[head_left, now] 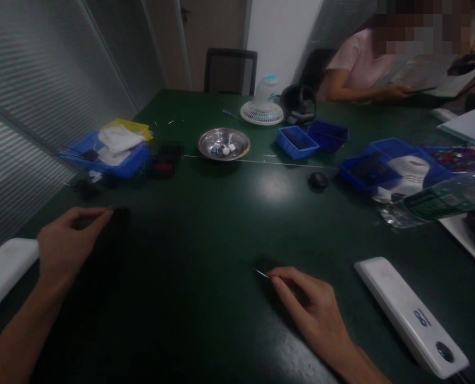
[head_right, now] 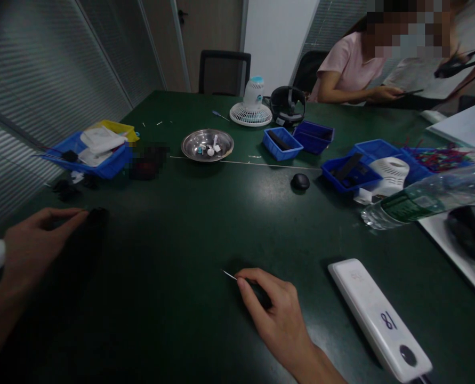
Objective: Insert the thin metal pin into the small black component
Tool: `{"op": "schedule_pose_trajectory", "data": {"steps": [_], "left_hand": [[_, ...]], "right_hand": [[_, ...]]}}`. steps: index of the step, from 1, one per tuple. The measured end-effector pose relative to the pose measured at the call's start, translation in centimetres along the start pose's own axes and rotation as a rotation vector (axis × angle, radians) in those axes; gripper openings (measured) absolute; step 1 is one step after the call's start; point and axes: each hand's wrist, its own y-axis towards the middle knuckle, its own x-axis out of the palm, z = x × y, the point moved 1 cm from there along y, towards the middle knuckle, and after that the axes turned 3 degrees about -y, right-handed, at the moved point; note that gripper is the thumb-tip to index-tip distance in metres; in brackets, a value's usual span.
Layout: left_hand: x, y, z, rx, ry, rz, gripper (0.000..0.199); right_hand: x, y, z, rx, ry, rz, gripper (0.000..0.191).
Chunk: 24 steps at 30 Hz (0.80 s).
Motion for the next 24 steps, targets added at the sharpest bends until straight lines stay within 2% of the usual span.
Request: {"op": "schedule_pose_trajectory", "data": {"steps": [6, 16, 24], "left_hand": [[0.1, -0.6, 1.2, 0.133, 0.054, 0.023, 0.041], [0.5, -0.9, 1.2, 0.220, 0.107, 0.080, 0.040], [0.8, -1.0, 1.3, 0.249, 0.162, 0.066, 0.040]], "right_hand": [[0.0, 0.0, 0.0, -0.004, -0.005, 0.002, 0.022], [0.0, 0.0, 0.0, -0.012, 0.003, 0.002, 0.020], [0.0, 0.0, 0.1, -0.018, 0.002, 0.006, 0.019]]}}
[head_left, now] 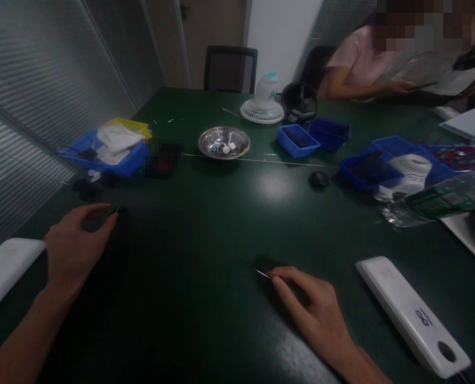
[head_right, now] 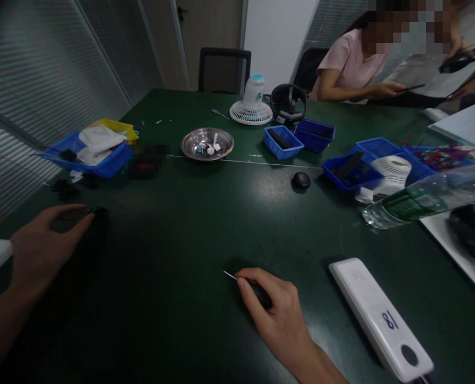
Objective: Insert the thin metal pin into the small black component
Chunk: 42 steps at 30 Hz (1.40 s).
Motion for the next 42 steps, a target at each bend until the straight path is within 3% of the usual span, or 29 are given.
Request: {"op": "schedule_pose_trajectory", "data": {"steps": [6, 9, 18, 21, 32, 42], "left_hand": [[0.1, 0.1, -0.2, -0.029, -0.051, -0.137, 0.048], [0.4, -0.4, 1.1, 0.017, -0.138, -0.209, 0.043], [2.1, -7.6, 12.9, 0.514, -0.553, -0.545, 0.023], [2.2, -9.2, 14.9, 0.600, -0.604, -0.633, 0.023], [2.8, -9.4, 14.6, 0.670, -0.660, -0.738, 0.026], [2.6, -9.4, 14.7, 0.728, -0.645, -0.759, 0.025]], "right_hand": [[0.0, -0.1, 0.1, 0.007, 0.006, -0.010, 0.018], [0.1, -0.1, 0.0, 0.011, 0.006, -0.016, 0.018], [0.5, -0.2, 0.2, -0.092, -0.025, -0.117, 0.018], [0.6, -0.3, 0.1, -0.133, -0.049, -0.149, 0.019], [1.2, -0.5, 0.3, -0.186, -0.165, -0.219, 0.022], [1.4, -0.5, 0.5, -0.244, -0.161, -0.262, 0.021]]}}
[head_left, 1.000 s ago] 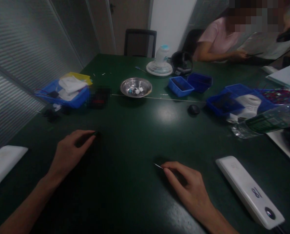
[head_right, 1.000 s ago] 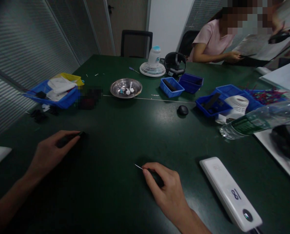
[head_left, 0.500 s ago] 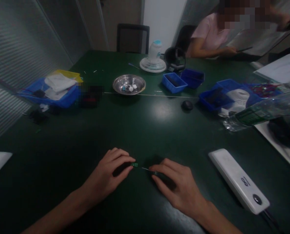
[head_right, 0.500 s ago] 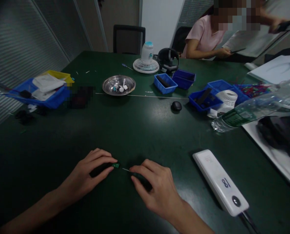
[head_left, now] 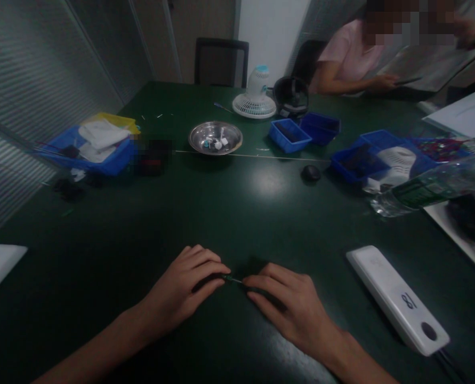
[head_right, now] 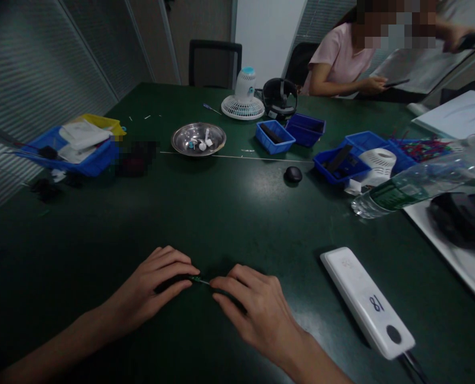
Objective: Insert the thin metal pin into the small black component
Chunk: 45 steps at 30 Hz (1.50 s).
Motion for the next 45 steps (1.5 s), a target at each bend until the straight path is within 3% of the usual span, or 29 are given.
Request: {"op": "schedule_pose_trajectory", "data": {"steps": [9, 15, 21, 28, 35, 38, 45], "left_hand": [[-0.1, 0.1, 0.1, -0.006, -0.018, -0.071, 0.026], [0.2, -0.3, -0.4, -0.068, -0.069, -0.020, 0.060], [0.1, -0.3, -0.1, 0.009, -0.038, -0.019, 0.020], [0.4, 0.1, 1.5, 0.083, 0.088, 0.017, 0.020], [1.4, 2.1, 2.1, 0.260, 0.191, -0.055, 0.027], [1.4, 0.9, 1.7, 0.241, 0.198, -0.035, 0.032], [-0.6, -5.0, 0.5, 0.141, 0.199, 0.045, 0.034]], "right_hand": [[0.2, -0.2, 0.4, 0.018, 0.027, 0.011, 0.023], [-0.3, 0.2, 0.0, 0.128, 0.082, 0.109, 0.021], [-0.8, 0.3, -0.2, 0.179, 0.123, 0.226, 0.019], [-1.1, -0.1, 0.1, 0.303, 0.209, 0.351, 0.025], [-0.8, -0.7, 0.5, 0.369, 0.241, 0.419, 0.032], [-0.7, -1.1, 0.3, 0.332, 0.223, 0.426, 0.034], [-0.7, -1.8, -0.5, 0.270, 0.152, 0.346, 0.036]]}}
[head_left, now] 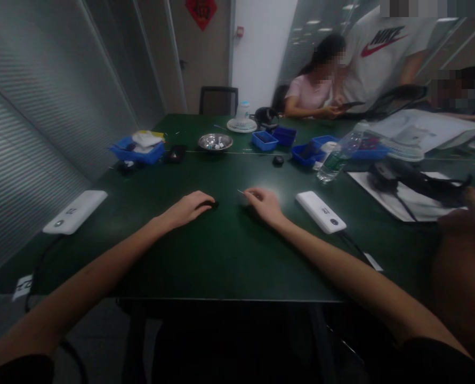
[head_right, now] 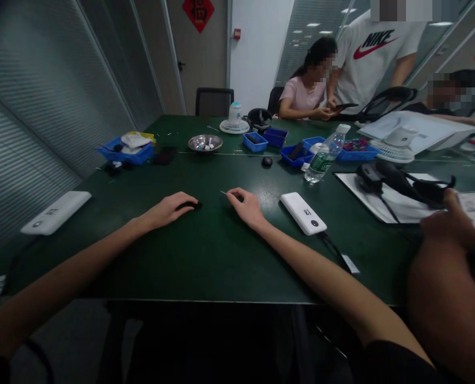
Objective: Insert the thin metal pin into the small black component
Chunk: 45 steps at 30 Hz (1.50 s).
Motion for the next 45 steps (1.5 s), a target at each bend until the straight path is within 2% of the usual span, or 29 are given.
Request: {"op": "schedule_pose_trajectory", "data": {"steps": [3, 7, 12, 16, 19, 21, 26, 29, 32, 39, 42, 45], "left_hand": [[-0.9, -1.4, -0.2, -0.028, 0.027, 0.010, 0.033], [-1.5, -1.6, 0.1, 0.001, 0.074, 0.002, 0.032], [-1.5, -1.3, 0.8, 0.005, 0.065, -0.001, 0.033], [-1.3, -1.3, 0.4, 0.014, 0.033, -0.004, 0.033], [-2.1, -1.5, -1.2, -0.027, -0.003, 0.021, 0.032], [-3.4, -2.2, -3.1, -0.105, -0.001, 0.070, 0.033], [-7.8, -5.9, -8.8, -0.324, 0.109, 0.289, 0.042], [-9.5, -8.1, -11.3, -0.433, 0.156, 0.384, 0.045], [-9.8, -9.1, -12.3, -0.460, 0.167, 0.388, 0.044], [-9.8, -8.9, -13.1, -0.456, 0.273, 0.316, 0.045], [-10.0, -9.3, -14.1, -0.432, 0.316, 0.326, 0.047], [-10.3, -9.6, -15.3, -0.485, 0.327, 0.366, 0.051]], "right_hand": [[-0.1, -0.3, -0.1, -0.018, -0.001, -0.006, 0.036], [-0.1, -0.6, -0.2, -0.009, 0.005, -0.016, 0.036], [-0.2, -0.8, -0.3, 0.006, 0.003, 0.004, 0.038], [-0.1, -0.9, -0.4, 0.014, -0.016, 0.009, 0.039], [-0.1, -0.9, -0.4, 0.011, -0.030, 0.012, 0.039], [-0.2, -1.0, -0.4, 0.003, -0.031, 0.014, 0.038], [-0.3, -1.2, -0.7, -0.001, -0.025, 0.016, 0.036], [-0.5, -1.4, -1.0, 0.008, -0.022, 0.009, 0.036], [-0.5, -1.4, -1.1, 0.015, -0.020, 0.011, 0.036], [-0.3, -1.3, -0.7, 0.009, -0.027, 0.013, 0.035], [-0.3, -1.3, -0.7, 0.001, -0.025, 0.011, 0.036], [-0.3, -1.3, -0.6, -0.003, -0.032, 0.014, 0.035]]}}
